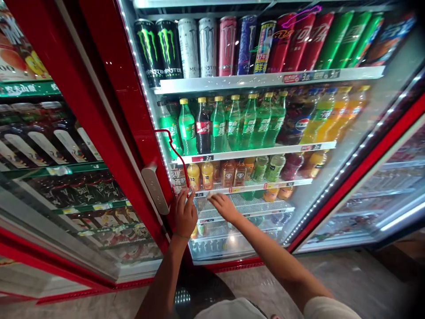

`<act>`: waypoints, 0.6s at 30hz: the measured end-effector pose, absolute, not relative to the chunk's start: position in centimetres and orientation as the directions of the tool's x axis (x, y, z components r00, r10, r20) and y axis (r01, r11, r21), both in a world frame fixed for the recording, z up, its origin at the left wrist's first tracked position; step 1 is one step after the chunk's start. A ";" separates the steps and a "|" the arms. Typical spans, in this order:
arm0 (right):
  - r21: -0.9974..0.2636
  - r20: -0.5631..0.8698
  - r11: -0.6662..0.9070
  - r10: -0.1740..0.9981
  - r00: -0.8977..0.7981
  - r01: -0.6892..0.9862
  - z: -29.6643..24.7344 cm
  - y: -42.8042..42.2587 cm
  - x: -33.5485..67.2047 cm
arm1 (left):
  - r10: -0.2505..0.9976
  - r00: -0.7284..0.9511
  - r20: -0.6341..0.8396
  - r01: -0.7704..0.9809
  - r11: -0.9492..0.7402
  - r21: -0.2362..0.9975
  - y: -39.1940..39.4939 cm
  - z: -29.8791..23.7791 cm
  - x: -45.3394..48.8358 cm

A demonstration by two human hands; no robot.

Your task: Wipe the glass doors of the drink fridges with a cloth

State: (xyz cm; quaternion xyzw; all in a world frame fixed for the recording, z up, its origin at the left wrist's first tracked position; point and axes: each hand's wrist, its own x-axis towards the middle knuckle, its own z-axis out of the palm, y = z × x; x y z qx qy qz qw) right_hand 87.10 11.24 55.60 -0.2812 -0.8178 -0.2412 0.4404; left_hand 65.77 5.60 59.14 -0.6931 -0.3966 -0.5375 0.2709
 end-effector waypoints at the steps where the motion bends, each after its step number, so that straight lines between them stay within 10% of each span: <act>1: 0.173 0.842 0.735 0.235 -0.485 0.655 54.6 10.5 87.5 | 0.255 0.108 0.961 0.838 -0.543 0.050 5.6 59.2 65.9; 10: -0.153 0.942 0.574 0.331 -0.057 0.804 67.5 14.4 92.6 | 0.319 0.120 0.940 0.763 -0.636 0.118 6.5 58.2 69.5; 18: -0.126 0.877 0.690 0.413 -0.246 0.712 56.7 8.0 92.2 | 0.321 0.105 0.941 0.768 -0.627 0.128 7.2 57.5 71.5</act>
